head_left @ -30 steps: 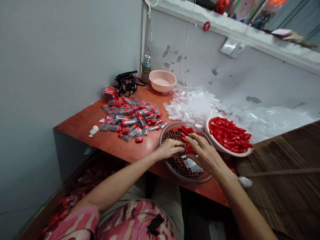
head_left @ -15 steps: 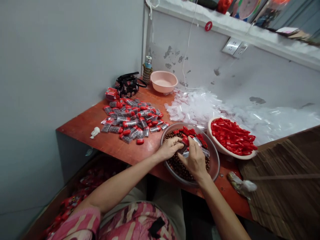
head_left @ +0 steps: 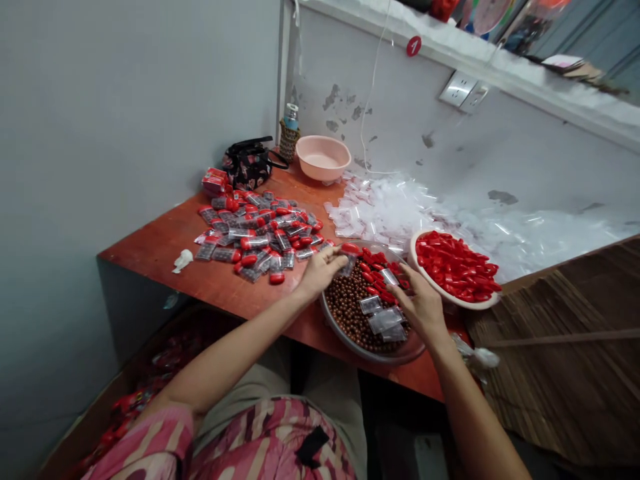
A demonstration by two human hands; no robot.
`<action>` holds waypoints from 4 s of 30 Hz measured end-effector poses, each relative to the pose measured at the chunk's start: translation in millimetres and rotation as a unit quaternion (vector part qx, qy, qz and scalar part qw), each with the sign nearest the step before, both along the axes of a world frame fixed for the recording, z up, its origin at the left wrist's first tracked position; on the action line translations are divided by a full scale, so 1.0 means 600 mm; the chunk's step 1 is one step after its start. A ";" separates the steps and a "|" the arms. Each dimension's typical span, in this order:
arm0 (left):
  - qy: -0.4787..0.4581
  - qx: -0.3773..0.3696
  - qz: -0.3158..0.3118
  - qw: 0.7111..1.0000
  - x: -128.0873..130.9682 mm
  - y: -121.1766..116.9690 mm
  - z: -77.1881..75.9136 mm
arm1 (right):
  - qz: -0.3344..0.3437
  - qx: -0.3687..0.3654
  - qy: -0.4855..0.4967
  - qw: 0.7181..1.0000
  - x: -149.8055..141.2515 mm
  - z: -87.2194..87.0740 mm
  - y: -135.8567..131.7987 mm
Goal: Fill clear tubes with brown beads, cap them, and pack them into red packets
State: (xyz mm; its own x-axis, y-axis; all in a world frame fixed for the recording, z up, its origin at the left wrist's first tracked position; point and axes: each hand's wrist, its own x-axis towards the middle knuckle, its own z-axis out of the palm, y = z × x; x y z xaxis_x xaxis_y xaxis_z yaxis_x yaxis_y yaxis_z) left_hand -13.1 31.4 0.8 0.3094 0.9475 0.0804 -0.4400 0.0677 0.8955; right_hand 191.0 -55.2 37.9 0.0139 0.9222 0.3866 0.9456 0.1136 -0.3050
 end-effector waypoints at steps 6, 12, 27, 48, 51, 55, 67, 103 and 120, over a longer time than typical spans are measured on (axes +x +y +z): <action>0.130 0.028 0.224 0.965 -0.084 0.134 -0.016 | -0.068 -0.153 -0.152 0.974 0.041 -0.009 0.040; 0.206 0.126 0.235 0.941 -0.103 0.117 -0.005 | -0.130 -0.232 -0.224 0.938 0.030 -0.025 0.083; 0.284 0.284 0.146 0.904 -0.011 -0.035 -0.054 | 0.105 -0.226 -0.214 0.945 -0.093 -0.053 0.044; 0.199 0.199 -0.088 0.956 0.020 -0.052 0.005 | 0.126 -0.192 0.634 0.739 -0.050 -0.048 -0.007; 0.159 0.151 -0.102 0.970 0.030 -0.052 0.000 | 0.107 -0.200 0.564 0.794 -0.040 -0.052 -0.011; 0.198 0.192 -0.088 0.957 0.026 -0.056 0.002 | 0.089 -0.137 0.341 0.926 -0.026 -0.035 -0.016; 0.155 0.104 -0.205 0.961 0.020 -0.053 -0.005 | 0.228 -0.058 0.078 0.969 -0.016 -0.005 -0.018; -0.033 -0.046 -0.039 0.998 0.031 -0.056 -0.003 | -0.044 -0.161 0.051 0.985 0.008 -0.037 0.129; 0.056 0.033 -0.078 0.995 0.026 -0.053 -0.007 | 0.066 -0.150 0.507 0.846 -0.058 -0.029 0.010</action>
State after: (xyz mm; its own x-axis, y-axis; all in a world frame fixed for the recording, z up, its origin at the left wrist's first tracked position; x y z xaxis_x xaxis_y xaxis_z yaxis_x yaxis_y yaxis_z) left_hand 2.3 -0.4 -3.2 0.4632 0.8809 0.0968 -0.3258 0.0677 0.9430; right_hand 155.9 -49.4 20.3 0.0868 0.9961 -0.0138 0.1666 -0.0282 -0.9856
